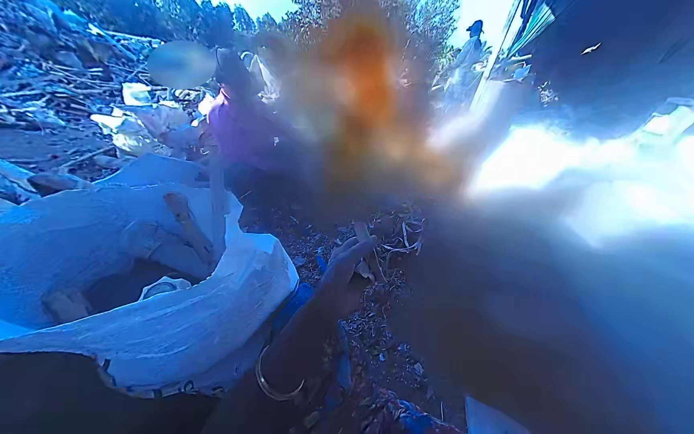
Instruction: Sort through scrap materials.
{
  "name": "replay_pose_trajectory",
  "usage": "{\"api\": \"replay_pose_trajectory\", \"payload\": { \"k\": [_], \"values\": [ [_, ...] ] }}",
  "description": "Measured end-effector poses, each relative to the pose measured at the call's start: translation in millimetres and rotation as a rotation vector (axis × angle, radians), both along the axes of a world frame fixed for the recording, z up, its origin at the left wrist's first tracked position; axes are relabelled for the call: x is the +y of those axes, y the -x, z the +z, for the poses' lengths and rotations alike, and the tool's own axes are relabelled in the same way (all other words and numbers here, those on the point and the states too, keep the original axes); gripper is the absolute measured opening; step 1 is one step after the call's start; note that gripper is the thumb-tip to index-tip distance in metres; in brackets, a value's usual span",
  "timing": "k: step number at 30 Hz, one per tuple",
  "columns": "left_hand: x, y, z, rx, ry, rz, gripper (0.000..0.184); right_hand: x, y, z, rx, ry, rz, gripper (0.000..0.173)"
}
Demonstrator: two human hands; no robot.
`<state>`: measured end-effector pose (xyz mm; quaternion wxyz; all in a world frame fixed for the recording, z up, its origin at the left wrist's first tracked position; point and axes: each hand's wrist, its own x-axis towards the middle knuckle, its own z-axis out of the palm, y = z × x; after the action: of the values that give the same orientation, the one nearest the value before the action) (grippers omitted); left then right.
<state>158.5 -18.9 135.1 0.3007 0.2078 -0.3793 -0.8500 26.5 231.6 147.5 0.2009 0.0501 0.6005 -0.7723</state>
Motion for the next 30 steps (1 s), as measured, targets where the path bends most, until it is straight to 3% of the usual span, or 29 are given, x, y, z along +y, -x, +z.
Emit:
{"api": "replay_pose_trajectory", "payload": {
  "k": [3, 5, 6, 9, 11, 13, 15, 17, 19, 21, 23, 25, 30],
  "values": [
    [-15, -73, 52, 0.23, 0.447, 0.273, 0.017, -4, 17, -21, 0.098, 0.068, 0.138, 0.018],
    [-78, -133, 60, 0.396, 0.907, 0.425, 0.03, -12, 24, -22, 0.049, 0.057, 0.166, 0.018],
    [-102, -160, 67, 0.391, 1.02, 0.565, 0.031, -16, 27, -23, 0.035, 0.055, 0.188, 0.017],
    [-115, -204, 90, 0.013, 1.068, 0.929, 0.023, -29, 28, -28, 0.037, 0.063, 0.192, 0.017],
    [-105, -217, 93, -0.502, 1.13, 0.927, 0.027, -33, 33, -37, 0.043, 0.124, 0.201, 0.017],
    [-91, -228, 87, -0.964, 1.096, 0.759, 0.038, -38, 32, -36, 0.041, 0.138, 0.21, 0.017],
    [-90, -241, 66, -1.145, 0.917, 0.68, 0.043, -44, 30, -31, 0.042, 0.129, 0.216, 0.018],
    [-100, -249, 32, -1.185, 0.813, 0.779, 0.03, -47, 36, -33, 0.032, 0.132, 0.231, 0.018],
    [-98, -240, 14, -1.098, 0.982, 0.735, 0.032, -47, 41, -33, 0.002, 0.131, 0.266, 0.015],
    [-80, -209, 12, -0.704, 1.304, 0.609, 0.033, -46, 47, -39, 0.001, 0.136, 0.305, 0.013],
    [-38, -151, 30, -0.403, 1.448, 0.426, 0.047, -47, 48, -39, 0.005, 0.134, 0.317, 0.012],
    [-6, -82, 32, -0.228, 1.476, 0.3, 0.058, -48, 41, -33, -0.009, 0.118, 0.302, 0.012],
    [36, 28, -11, -0.241, 1.317, -0.103, 0.052, -38, 36, -32, -0.015, 0.108, 0.263, 0.011]
  ]
}}
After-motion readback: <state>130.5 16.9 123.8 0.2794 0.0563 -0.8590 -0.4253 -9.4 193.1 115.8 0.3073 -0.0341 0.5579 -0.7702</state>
